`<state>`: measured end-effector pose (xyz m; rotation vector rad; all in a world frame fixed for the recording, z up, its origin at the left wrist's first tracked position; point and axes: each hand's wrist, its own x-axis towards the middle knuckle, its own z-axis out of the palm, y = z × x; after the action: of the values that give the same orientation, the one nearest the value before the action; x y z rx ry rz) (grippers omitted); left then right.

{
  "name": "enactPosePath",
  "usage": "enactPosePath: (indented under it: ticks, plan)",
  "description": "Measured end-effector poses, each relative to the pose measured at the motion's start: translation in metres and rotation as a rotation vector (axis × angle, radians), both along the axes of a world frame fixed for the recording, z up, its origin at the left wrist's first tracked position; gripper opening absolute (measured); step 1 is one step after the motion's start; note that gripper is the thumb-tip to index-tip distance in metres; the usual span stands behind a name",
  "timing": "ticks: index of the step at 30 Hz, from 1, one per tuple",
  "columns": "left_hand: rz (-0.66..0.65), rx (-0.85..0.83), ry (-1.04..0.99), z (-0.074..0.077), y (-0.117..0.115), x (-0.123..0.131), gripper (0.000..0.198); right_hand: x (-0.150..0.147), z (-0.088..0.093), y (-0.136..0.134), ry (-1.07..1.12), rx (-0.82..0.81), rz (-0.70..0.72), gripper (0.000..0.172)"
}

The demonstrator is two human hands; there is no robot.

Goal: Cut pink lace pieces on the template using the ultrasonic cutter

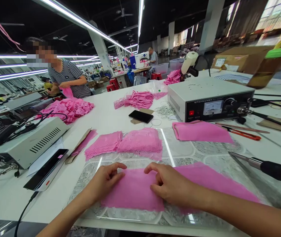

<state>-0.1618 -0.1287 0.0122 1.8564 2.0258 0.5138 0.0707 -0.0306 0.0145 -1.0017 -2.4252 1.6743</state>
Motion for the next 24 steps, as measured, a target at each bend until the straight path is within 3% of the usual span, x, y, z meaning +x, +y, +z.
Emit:
enactPosePath:
  ticks: [3, 7, 17, 21, 24]
  plan:
    - [-0.046, 0.068, 0.104, -0.014, 0.001, 0.0, 0.027, -0.001, -0.01, 0.0, -0.027, 0.203, 0.025, 0.041]
    - [-0.119, 0.161, 0.237, -0.026, 0.0, 0.0, 0.029, -0.001, -0.012, -0.001, -0.098, 0.337, 0.074, 0.045]
    - [-0.273, 0.407, 0.478, -0.026, -0.001, -0.004, 0.032, 0.007, -0.009, 0.002, -0.26, 0.582, 0.107, 0.053]
    - [-0.36, 0.524, 0.479, -0.018, -0.004, -0.007, 0.027, 0.036, 0.0, 0.011, -0.152, 0.537, -0.028, 0.039]
    - [-0.531, 0.581, 0.499, -0.014, -0.01, -0.012, 0.027, 0.074, 0.003, 0.017, 0.009, 0.479, -0.164, 0.023]
